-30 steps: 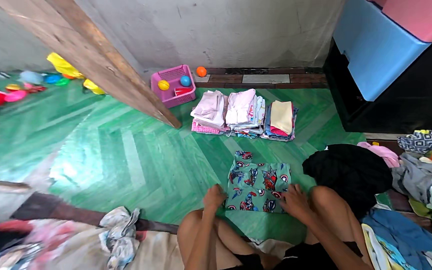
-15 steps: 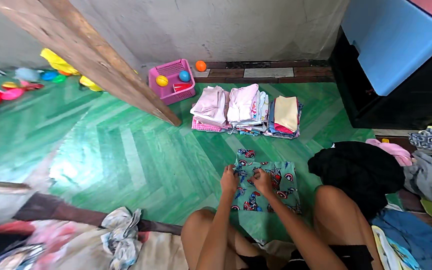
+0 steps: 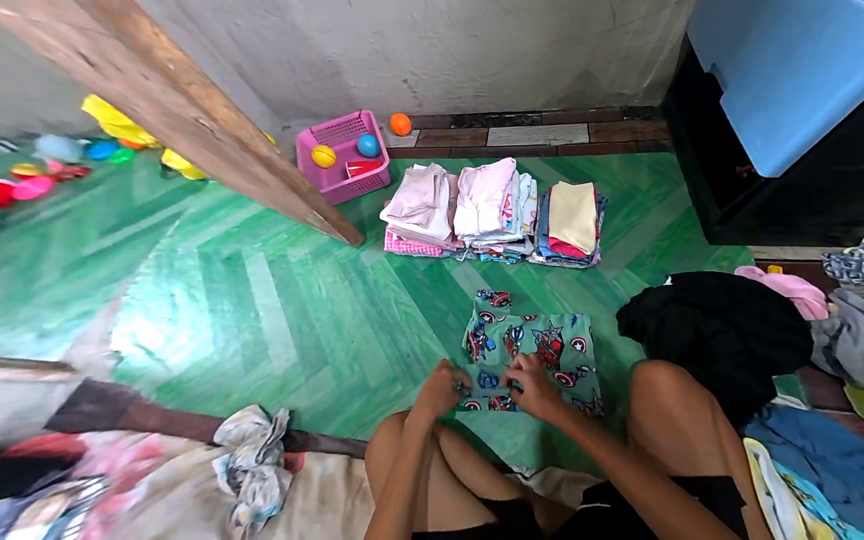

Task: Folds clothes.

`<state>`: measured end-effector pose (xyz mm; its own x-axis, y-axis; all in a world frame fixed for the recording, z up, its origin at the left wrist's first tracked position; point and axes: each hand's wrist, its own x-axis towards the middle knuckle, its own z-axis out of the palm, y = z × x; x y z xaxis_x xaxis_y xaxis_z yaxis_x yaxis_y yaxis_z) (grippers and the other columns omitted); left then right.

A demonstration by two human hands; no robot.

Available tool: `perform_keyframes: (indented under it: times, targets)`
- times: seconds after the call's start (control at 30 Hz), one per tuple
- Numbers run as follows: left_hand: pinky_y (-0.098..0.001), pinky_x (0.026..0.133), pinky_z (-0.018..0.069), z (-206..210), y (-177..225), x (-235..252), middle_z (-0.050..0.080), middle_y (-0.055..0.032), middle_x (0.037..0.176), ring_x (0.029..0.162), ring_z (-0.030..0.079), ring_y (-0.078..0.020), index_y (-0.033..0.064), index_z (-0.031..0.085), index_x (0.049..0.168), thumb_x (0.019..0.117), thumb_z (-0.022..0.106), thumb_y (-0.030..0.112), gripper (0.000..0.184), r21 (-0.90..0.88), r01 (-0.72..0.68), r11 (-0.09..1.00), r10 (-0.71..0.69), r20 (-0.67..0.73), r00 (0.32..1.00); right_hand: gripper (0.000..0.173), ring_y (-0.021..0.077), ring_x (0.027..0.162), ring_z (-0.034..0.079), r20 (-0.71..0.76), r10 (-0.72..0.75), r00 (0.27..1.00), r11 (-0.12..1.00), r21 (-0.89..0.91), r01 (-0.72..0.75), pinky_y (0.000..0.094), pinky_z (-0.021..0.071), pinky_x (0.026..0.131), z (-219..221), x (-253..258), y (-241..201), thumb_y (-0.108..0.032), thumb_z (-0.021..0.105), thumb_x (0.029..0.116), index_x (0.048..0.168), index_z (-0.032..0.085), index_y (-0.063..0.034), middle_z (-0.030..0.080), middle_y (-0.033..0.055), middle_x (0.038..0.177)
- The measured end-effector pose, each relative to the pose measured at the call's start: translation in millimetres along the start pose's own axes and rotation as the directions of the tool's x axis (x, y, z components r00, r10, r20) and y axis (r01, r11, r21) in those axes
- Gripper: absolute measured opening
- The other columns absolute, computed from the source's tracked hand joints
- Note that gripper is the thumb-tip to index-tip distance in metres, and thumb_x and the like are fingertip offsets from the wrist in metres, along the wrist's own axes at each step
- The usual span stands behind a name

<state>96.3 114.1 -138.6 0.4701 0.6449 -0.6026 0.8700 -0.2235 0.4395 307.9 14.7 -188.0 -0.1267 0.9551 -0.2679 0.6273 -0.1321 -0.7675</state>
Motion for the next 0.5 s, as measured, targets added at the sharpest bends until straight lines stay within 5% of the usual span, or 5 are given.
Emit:
perform_keyframes:
  times: [0.1, 0.23, 0.37, 0.5]
  targets:
    - [-0.0567, 0.107, 0.0441, 2.8, 7.5, 0.9, 0.049, -0.0248, 0.145, 0.135, 0.046, -0.0421, 0.0147, 0.073, 0.124, 0.0909, 0.063, 0.002, 0.037, 0.099, 0.139, 0.985, -0.141, 0.015, 0.990, 0.035, 0.0412, 0.134, 0.044, 0.116, 0.032, 0.993, 0.989, -0.149, -0.015, 0.0562, 0.0373, 0.111, 3.3, -6.3, -2.4, -0.005, 0.063, 0.0913, 0.124, 0.073, -0.0132, 0.054, 0.0220, 0.139]
    - [-0.0498, 0.104, 0.0498, 7.6, 19.5, 10.1, 0.053, -0.0207, 0.142, 0.126, 0.057, -0.0357, 0.0073, 0.068, 0.128, 0.0943, 0.059, 0.003, 0.035, -0.009, 0.045, 0.999, -0.046, -0.134, 0.990, 0.037, 0.0394, 0.133, 0.046, 0.039, -0.034, 0.999, 0.981, -0.189, 0.040, 0.0559, 0.0403, 0.108, 3.8, -5.4, -10.7, -0.003, 0.058, 0.0926, 0.125, 0.073, -0.0138, 0.056, 0.0183, 0.138]
    - [-0.0556, 0.107, 0.0459, 25.8, 22.4, 29.6, 0.051, -0.0203, 0.146, 0.132, 0.053, -0.0369, 0.0089, 0.066, 0.132, 0.0968, 0.063, 0.011, 0.036, 0.040, 0.000, 0.999, -0.002, 0.039, 0.999, 0.044, 0.0420, 0.141, 0.037, 0.212, 0.072, 0.975, 0.957, -0.290, -0.007, 0.0601, 0.0347, 0.112, -2.0, 1.7, -15.5, -0.006, 0.060, 0.0959, 0.139, 0.064, -0.0135, 0.046, 0.0197, 0.151]
    - [-0.0607, 0.101, 0.0483, 2.6, 30.9, 42.7, 0.067, -0.0177, 0.129, 0.121, 0.062, -0.0359, 0.0075, 0.067, 0.129, 0.0988, 0.059, 0.017, 0.033, -0.021, 0.072, 0.997, -0.073, -0.036, 0.997, 0.035, 0.0405, 0.137, 0.046, 0.119, 0.037, 0.992, 0.992, -0.126, -0.021, 0.0572, 0.0372, 0.113, -24.5, 4.4, 7.1, -0.009, 0.057, 0.0974, 0.130, 0.071, -0.0111, 0.057, 0.0196, 0.141]
